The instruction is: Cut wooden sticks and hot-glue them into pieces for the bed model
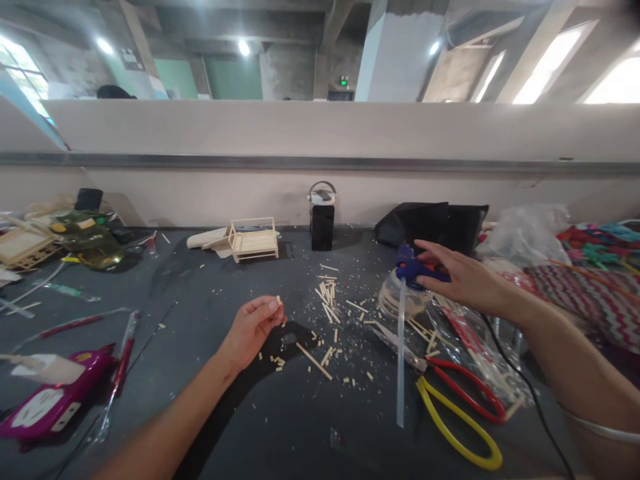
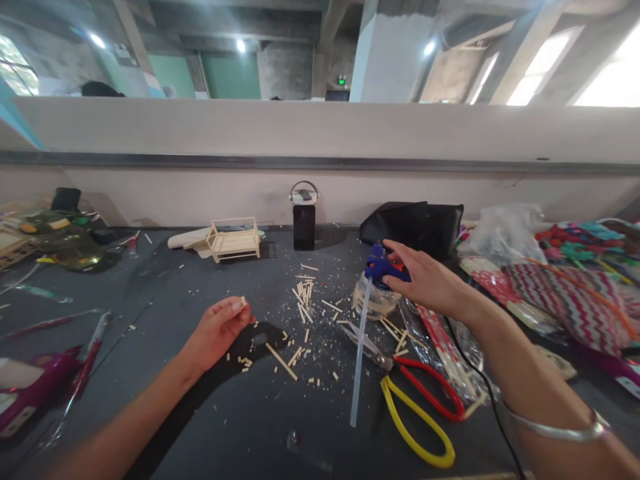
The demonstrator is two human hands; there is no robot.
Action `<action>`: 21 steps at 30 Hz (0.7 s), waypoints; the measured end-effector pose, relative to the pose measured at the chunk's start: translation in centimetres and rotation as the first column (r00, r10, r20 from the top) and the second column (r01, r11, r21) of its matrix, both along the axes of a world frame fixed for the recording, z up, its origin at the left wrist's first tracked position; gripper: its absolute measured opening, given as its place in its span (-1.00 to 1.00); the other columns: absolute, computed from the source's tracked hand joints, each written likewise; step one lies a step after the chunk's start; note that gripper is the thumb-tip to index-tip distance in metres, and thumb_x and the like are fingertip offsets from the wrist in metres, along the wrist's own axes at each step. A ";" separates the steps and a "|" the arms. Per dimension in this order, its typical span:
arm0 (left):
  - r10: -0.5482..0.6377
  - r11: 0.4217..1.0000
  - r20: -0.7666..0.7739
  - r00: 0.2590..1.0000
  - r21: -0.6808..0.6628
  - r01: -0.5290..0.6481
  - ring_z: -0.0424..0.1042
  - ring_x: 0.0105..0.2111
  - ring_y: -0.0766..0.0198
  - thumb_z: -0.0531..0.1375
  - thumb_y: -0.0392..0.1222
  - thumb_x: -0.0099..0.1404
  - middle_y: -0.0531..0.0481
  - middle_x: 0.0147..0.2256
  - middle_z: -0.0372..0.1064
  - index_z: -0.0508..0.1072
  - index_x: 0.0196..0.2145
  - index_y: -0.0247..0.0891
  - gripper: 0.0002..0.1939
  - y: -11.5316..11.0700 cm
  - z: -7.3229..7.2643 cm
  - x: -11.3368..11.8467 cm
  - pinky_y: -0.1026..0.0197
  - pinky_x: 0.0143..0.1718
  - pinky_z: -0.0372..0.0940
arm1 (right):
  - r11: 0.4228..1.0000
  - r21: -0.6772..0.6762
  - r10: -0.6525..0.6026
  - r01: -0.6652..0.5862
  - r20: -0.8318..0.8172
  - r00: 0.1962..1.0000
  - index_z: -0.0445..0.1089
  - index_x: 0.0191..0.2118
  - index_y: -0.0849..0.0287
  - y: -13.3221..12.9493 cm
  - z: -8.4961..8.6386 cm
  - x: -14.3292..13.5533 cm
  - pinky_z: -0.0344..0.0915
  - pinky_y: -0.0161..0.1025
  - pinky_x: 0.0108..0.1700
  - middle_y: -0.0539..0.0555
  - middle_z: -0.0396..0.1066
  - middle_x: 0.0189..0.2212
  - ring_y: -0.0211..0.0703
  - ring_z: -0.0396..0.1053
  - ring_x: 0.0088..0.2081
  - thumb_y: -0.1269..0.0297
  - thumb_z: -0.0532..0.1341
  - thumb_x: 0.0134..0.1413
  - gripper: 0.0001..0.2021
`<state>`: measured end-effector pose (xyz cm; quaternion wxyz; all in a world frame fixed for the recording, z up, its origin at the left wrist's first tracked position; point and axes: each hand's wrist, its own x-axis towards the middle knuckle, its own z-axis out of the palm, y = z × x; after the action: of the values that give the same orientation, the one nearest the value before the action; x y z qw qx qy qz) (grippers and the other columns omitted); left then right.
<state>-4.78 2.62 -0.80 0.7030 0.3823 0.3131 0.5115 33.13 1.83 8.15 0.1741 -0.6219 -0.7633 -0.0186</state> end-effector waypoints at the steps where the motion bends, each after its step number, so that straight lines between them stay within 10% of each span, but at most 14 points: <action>1: 0.002 1.000 0.006 1.000 0.000 -0.002 0.32 -0.51 0.38 0.37 -0.18 0.08 0.06 -0.57 0.36 0.54 -0.49 -0.32 -0.85 0.0 0.0 0.0 0.26 -0.31 0.29 | 0.998 0.064 -0.015 0.013 0.041 0.999 0.13 0.24 0.36 -0.4 0.1 -0.3 0.29 0.16 0.04 0.35 0.42 0.00 0.23 0.40 -0.01 0.16 0.14 0.11 -0.38; 7: 0.010 1.000 0.012 1.000 0.011 -0.010 0.31 -0.51 0.38 0.37 -0.17 0.06 0.06 -0.57 0.35 0.53 -0.50 -0.33 -0.84 0.1 0.0 0.1 0.24 -0.28 0.29 | 0.930 0.358 0.107 -0.080 -0.056 0.993 0.44 -0.23 0.17 -5.3 0.8 -8.4 0.35 -0.06 -0.13 0.18 0.50 -0.31 0.02 0.44 -0.22 0.25 0.07 0.26 -0.79; 14: 0.041 0.999 0.011 0.999 0.022 -0.042 0.29 -0.49 0.38 0.36 -0.17 0.07 0.07 -0.56 0.33 0.49 -0.54 -0.33 -0.81 0.1 0.2 -0.1 0.26 -0.27 0.29 | 0.891 -0.138 0.433 -0.433 -0.029 0.901 0.43 -0.20 0.19 -7.2 -4.1 -19.6 0.32 -0.25 -0.19 0.11 0.48 -0.30 -0.12 0.41 -0.22 0.54 0.07 0.17 -0.77; 21: -0.007 0.999 -0.040 0.999 0.035 0.009 0.27 -0.50 0.39 0.31 -0.17 0.14 0.08 -0.58 0.30 0.46 -0.55 -0.33 -0.79 0.0 0.2 -0.1 0.27 -0.28 0.26 | 0.877 -0.194 0.455 -0.439 0.040 0.890 0.42 -0.16 0.19 -5.5 -7.0 -23.1 0.34 -0.23 -0.23 0.13 0.44 -0.25 -0.04 0.40 -0.17 0.53 0.09 0.13 -0.77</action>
<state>-4.83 2.62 -0.61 0.6919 0.4058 0.3163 0.5065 10.03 -3.63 1.11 0.0843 -0.4405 -0.8914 0.0648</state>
